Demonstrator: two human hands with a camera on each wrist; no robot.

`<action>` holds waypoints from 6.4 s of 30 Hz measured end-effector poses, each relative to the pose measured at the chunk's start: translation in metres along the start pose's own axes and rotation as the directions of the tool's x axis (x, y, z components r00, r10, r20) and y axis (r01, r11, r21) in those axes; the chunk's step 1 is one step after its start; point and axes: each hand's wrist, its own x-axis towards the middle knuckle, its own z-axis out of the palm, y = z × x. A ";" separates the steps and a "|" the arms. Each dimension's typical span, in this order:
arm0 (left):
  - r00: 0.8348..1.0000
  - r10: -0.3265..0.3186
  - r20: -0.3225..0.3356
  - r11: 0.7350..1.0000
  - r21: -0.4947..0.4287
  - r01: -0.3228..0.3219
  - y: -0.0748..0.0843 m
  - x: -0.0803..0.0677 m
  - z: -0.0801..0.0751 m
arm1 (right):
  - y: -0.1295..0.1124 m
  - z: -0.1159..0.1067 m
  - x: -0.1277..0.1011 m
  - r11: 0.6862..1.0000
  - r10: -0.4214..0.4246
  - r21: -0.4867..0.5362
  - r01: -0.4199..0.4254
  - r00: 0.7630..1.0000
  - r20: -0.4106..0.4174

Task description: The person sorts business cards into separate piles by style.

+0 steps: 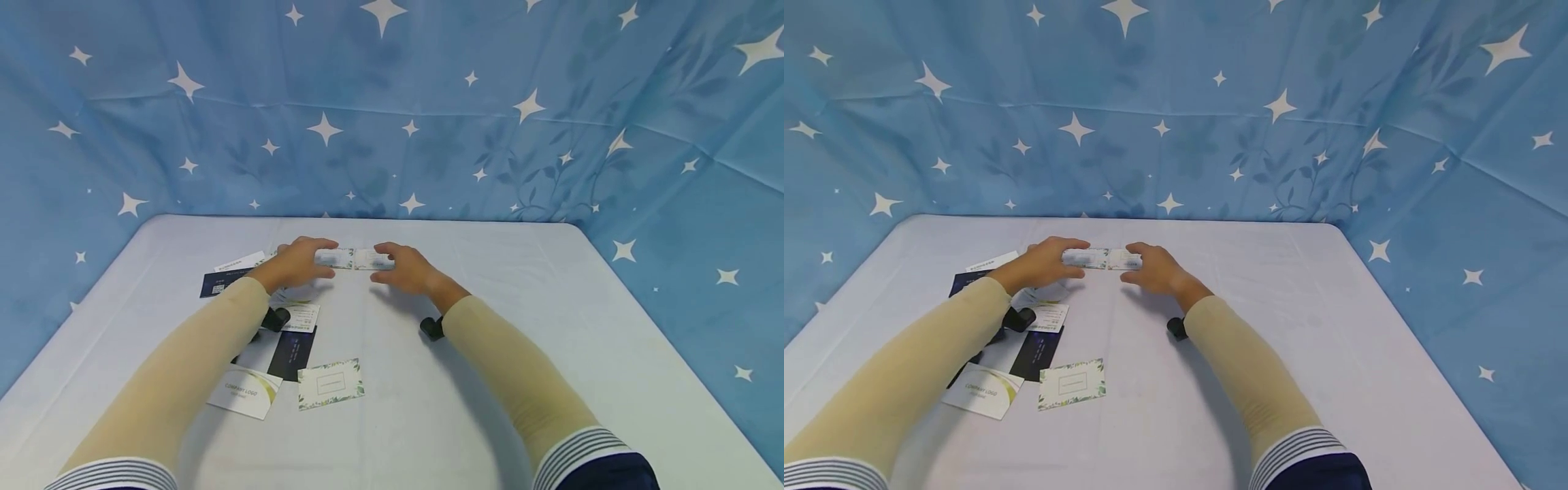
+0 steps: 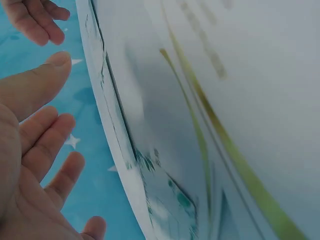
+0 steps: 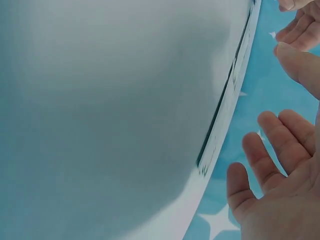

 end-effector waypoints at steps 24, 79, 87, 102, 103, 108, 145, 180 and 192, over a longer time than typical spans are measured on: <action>0.987 -0.152 0.041 0.986 -0.062 0.155 -0.043 0.011 -0.012 | -0.036 0.029 0.060 0.960 0.163 -0.236 -0.152 0.986 0.025; 0.995 -0.084 0.047 0.996 -0.011 0.085 0.028 0.060 0.026 | 0.033 -0.014 0.023 0.982 0.152 -0.117 -0.148 0.988 0.027; 0.998 -0.058 0.038 0.998 0.010 0.058 0.023 0.056 0.026 | 0.029 -0.012 0.024 0.985 0.143 -0.107 -0.138 0.989 0.042; 0.997 -0.072 0.043 0.997 0.019 0.071 -0.001 0.045 0.012 | 0.008 -0.001 0.034 0.985 0.101 -0.149 -0.092 0.993 0.056; 0.996 -0.078 0.041 0.997 0.017 0.077 -0.001 0.045 0.012 | 0.008 -0.001 0.034 0.985 0.103 -0.148 -0.093 0.993 0.056; 0.995 -0.091 0.040 0.996 0.016 0.091 0.000 0.041 0.012 | 0.007 0.000 0.033 0.985 0.109 -0.139 -0.101 0.993 0.052; 0.974 0.214 -0.071 0.977 0.040 -0.211 0.042 -0.168 0.055 | -0.045 0.044 -0.113 0.960 -0.244 -0.062 0.272 0.926 0.290; 0.973 0.138 -0.185 0.987 0.109 -0.119 0.043 -0.168 0.065 | -0.043 0.044 -0.120 0.918 -0.318 -0.173 0.357 0.923 0.216; 0.974 0.135 -0.183 0.990 -0.019 -0.140 0.040 -0.097 0.027 | -0.033 0.004 -0.085 0.966 -0.228 -0.128 0.225 0.974 -0.012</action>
